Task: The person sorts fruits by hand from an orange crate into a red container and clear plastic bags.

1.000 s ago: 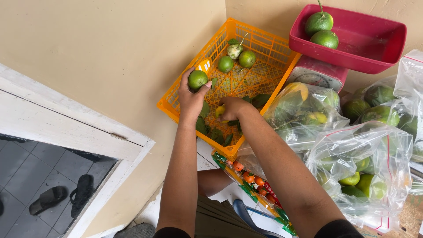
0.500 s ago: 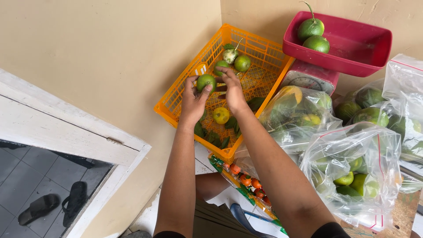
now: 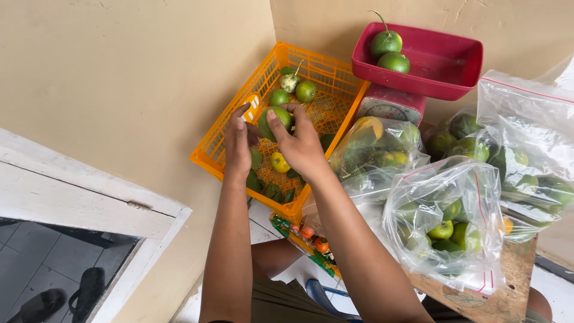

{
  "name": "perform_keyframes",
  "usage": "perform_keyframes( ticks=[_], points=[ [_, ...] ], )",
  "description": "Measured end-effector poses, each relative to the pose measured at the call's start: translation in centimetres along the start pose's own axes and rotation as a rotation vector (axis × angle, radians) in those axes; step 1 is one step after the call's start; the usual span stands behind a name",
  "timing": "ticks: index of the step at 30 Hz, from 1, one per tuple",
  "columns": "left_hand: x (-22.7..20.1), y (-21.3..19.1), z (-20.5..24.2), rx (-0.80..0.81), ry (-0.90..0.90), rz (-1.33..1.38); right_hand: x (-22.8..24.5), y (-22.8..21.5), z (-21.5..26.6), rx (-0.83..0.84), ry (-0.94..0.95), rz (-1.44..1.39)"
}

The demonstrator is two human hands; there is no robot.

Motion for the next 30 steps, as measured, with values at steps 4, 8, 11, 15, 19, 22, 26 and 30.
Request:
perform_keyframes(
  ticks=[4,8,11,15,19,22,26,30],
  points=[
    [0.5,0.8,0.4,-0.006,-0.066,-0.075,3.9,-6.3,3.8,-0.052,-0.136,0.034],
    [-1.4,4.3,1.1,0.100,-0.101,-0.236,5.2,-12.9,6.4,-0.099,-0.194,0.130],
    [-3.3,8.2,2.0,0.173,-0.128,-0.219,5.5,-16.5,6.8,-0.139,-0.190,0.208],
    [-4.7,12.4,2.9,0.274,-0.099,-0.130,3.9,-21.4,4.2,-0.258,-0.174,0.362],
    [-1.8,11.7,2.8,0.243,-0.228,-0.194,1.3,-26.2,-0.6,-0.354,0.027,0.527],
    [0.3,11.4,3.5,0.299,-0.352,-0.400,-2.1,-29.3,-4.3,-0.452,0.137,0.609],
    [0.8,11.4,3.4,0.327,-0.351,-0.454,-5.2,-30.1,-7.8,-0.404,0.364,0.754],
    [1.3,11.3,3.6,0.333,-0.379,-0.433,-8.0,-30.5,-9.2,-0.367,0.502,0.745]
  ],
)
Point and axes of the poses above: each hand's wrist, its own z-axis away from the middle knuckle, its own y-axis out of the palm, x = y × z, the point moved 9 cm from there along -z, towards the middle knuckle, and after that the axes turned 12 degrees about z, right-handed, at the moved point
